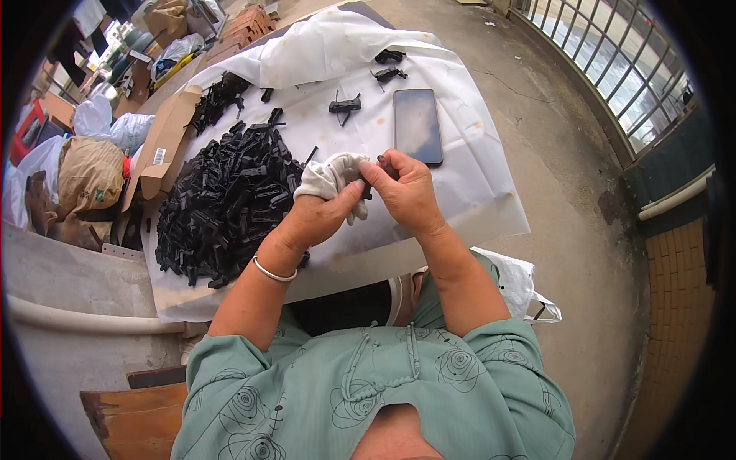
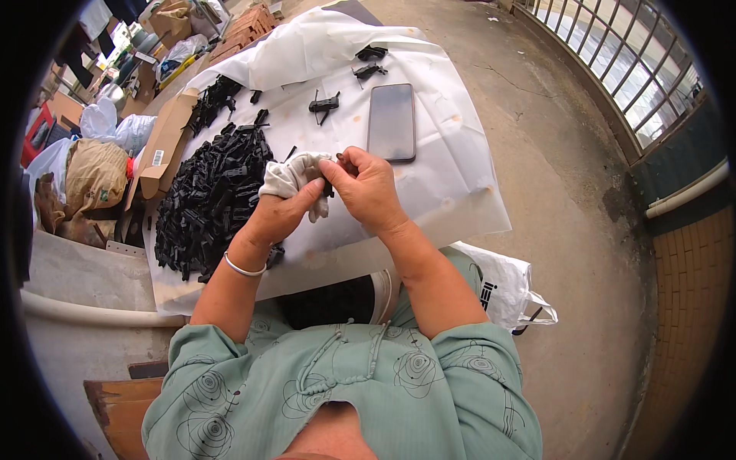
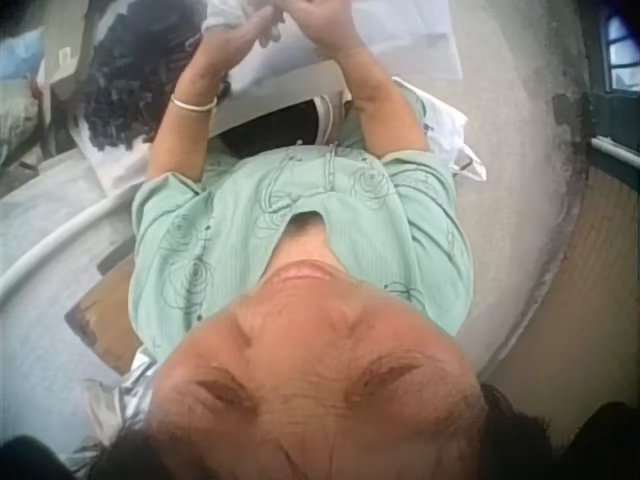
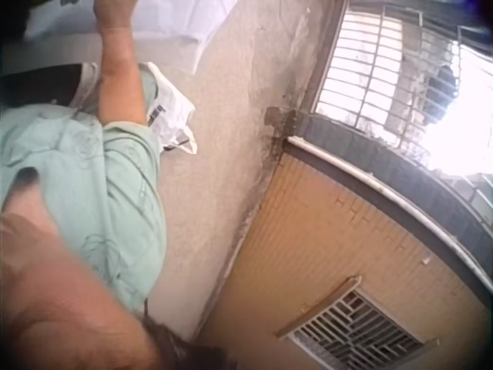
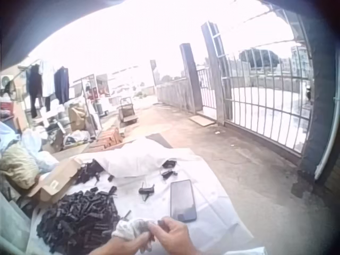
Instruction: Wiping and inspecting small black plastic manufacturing components using a white cloth.
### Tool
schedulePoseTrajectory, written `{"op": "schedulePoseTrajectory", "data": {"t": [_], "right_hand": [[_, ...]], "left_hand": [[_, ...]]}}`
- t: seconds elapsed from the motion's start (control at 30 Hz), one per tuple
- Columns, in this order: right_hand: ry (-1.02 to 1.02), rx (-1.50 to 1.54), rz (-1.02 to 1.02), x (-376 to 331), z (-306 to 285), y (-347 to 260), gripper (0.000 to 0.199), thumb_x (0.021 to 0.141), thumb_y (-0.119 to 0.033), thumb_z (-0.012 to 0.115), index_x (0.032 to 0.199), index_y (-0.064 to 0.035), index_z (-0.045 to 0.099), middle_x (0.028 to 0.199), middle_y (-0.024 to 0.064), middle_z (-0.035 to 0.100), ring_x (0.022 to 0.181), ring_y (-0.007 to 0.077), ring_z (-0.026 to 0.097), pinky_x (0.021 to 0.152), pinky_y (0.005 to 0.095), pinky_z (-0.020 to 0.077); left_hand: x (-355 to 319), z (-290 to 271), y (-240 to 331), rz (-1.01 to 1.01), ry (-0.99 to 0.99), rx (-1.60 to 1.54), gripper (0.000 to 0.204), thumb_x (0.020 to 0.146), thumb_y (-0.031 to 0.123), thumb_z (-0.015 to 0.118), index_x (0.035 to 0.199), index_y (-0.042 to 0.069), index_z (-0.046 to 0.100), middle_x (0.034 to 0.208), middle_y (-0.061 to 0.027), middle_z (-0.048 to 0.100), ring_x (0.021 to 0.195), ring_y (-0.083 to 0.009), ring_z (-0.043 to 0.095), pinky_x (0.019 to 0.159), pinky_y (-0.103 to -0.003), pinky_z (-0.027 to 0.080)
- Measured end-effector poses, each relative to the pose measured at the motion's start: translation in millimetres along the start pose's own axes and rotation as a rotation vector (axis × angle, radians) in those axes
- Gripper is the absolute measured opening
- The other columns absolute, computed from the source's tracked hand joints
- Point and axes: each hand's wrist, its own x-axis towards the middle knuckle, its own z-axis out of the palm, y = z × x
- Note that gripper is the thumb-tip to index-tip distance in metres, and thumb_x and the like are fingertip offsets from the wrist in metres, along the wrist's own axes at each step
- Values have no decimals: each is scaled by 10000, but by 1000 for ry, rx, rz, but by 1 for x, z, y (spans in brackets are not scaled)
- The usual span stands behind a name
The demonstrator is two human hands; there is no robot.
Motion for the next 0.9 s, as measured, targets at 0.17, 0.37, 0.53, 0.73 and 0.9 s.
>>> {"op": "schedulePoseTrajectory", "data": {"t": [0.17,0.37,0.53,0.73,0.9], "right_hand": [[-258,-87,47,2,-6,-4,248,896,-205,566,725,-26,549,626,-57,478,589,47,368,520,211,333],[-270,-235,-134,-4,-1,-3,263,920,-157,476,721,4,535,569,48,439,547,119,377,511,271,359],[-161,-241,-116,-8,9,5,274,915,-155,488,696,8,505,540,85,435,502,151,379,486,310,362],[-68,-319,-217,-12,20,12,288,916,-158,496,679,6,489,541,103,452,489,168,380,482,318,363],[-205,-143,-132,-8,12,7,278,917,-154,496,688,4,502,544,91,448,502,154,378,490,306,363]], "left_hand": [[-7,2,4,-30,51,89,236,842,28,538,1072,-17,506,805,-35,562,598,-59,500,500,-198,436],[-8,5,-1,-21,193,270,212,799,14,547,1005,-33,551,850,-84,598,657,-98,555,561,-238,466],[-4,7,-13,416,271,754,238,766,47,555,991,-31,562,899,-202,598,819,-343,589,739,-363,473],[-9,7,-17,364,308,762,236,767,42,539,992,-25,564,894,-199,602,804,-338,591,739,-357,474],[-9,3,-16,225,278,424,228,784,-6,536,1006,-53,549,881,-138,604,798,-185,584,741,-282,465]]}}
